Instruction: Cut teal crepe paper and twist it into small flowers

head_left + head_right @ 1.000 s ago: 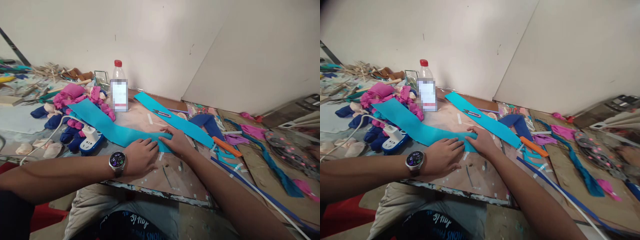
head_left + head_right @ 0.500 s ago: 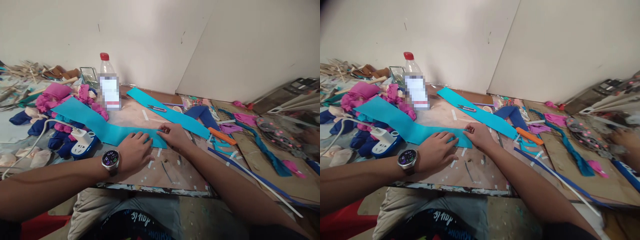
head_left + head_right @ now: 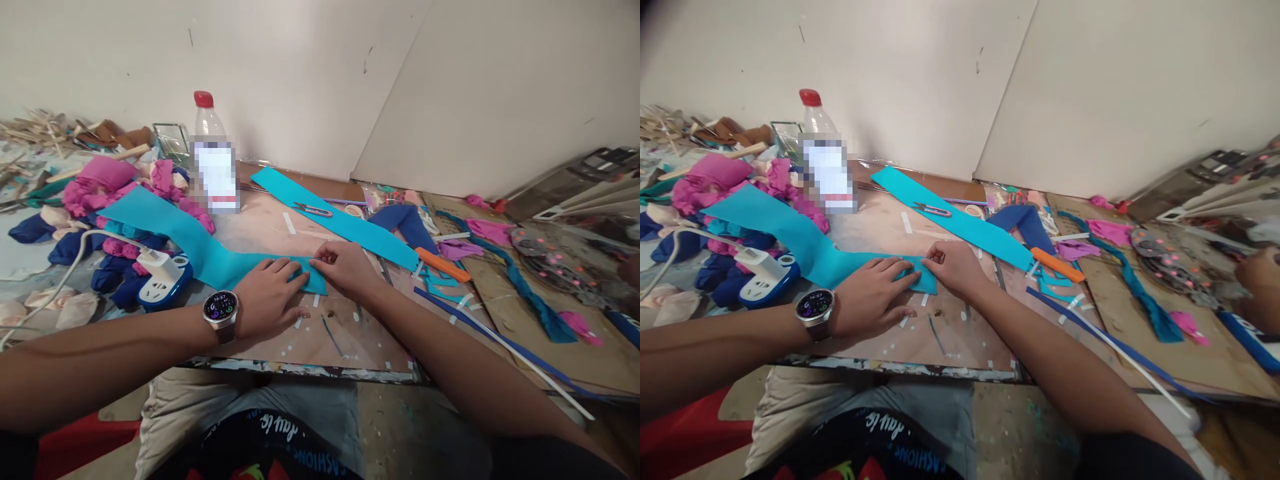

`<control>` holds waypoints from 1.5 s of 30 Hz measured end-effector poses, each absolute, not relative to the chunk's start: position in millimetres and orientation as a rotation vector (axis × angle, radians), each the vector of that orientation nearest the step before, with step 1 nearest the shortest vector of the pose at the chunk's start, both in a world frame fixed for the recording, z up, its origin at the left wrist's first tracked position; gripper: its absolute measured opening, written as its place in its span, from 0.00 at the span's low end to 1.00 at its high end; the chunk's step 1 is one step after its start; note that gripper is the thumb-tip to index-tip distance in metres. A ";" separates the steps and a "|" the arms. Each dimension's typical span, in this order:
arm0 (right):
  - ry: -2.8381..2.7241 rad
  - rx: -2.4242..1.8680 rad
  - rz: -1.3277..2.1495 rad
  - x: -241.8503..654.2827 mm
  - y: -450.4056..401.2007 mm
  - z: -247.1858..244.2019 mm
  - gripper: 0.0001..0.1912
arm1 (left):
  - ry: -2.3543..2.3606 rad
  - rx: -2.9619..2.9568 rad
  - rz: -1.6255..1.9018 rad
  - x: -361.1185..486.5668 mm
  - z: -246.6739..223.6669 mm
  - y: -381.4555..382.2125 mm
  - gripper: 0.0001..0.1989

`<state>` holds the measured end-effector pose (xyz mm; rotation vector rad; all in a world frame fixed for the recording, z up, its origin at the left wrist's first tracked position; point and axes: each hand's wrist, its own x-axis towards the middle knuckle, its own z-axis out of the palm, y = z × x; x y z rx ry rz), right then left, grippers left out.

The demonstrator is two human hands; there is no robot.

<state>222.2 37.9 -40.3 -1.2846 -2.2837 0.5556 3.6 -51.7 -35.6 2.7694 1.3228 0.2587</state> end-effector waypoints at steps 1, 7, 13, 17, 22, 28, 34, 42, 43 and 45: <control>-2.283 -1.285 0.553 222.1 37.3 -40.1 0.09 | 1.323 2.773 0.256 3.2 -35.9 -51.7 0.29; -2.283 -1.291 0.517 221.2 35.6 -38.6 0.11 | 1.331 2.763 0.234 1.2 -41.3 -51.2 0.32; -2.257 -1.299 0.537 220.9 35.1 -38.2 0.11 | 1.289 2.747 0.148 0.2 -44.9 -51.0 0.37; -2.268 -1.213 0.621 221.1 36.2 -41.8 0.12 | 1.277 2.727 0.152 0.8 -43.1 -50.9 0.37; -2.293 -1.118 0.705 220.9 37.5 -44.7 0.12 | 1.300 2.696 0.196 1.7 -39.8 -50.3 0.36; -2.281 -1.023 0.759 221.8 38.0 -48.1 0.08 | 1.279 2.690 0.231 1.7 -43.7 -49.4 0.36; -2.324 -0.966 0.716 224.3 41.0 -51.9 0.09 | 1.225 2.690 0.164 0.2 -51.0 -48.8 0.41; -2.339 -1.017 0.610 225.0 44.9 -50.8 0.03 | 1.243 2.655 0.154 -1.5 -54.3 -50.4 0.41; -2.343 -1.018 0.608 224.8 44.7 -50.5 0.02 | 1.253 2.648 0.161 -1.3 -53.8 -50.6 0.41; -2.355 -1.010 0.600 224.1 44.5 -49.8 0.01 | 1.272 2.639 0.171 -0.8 -52.9 -51.0 0.41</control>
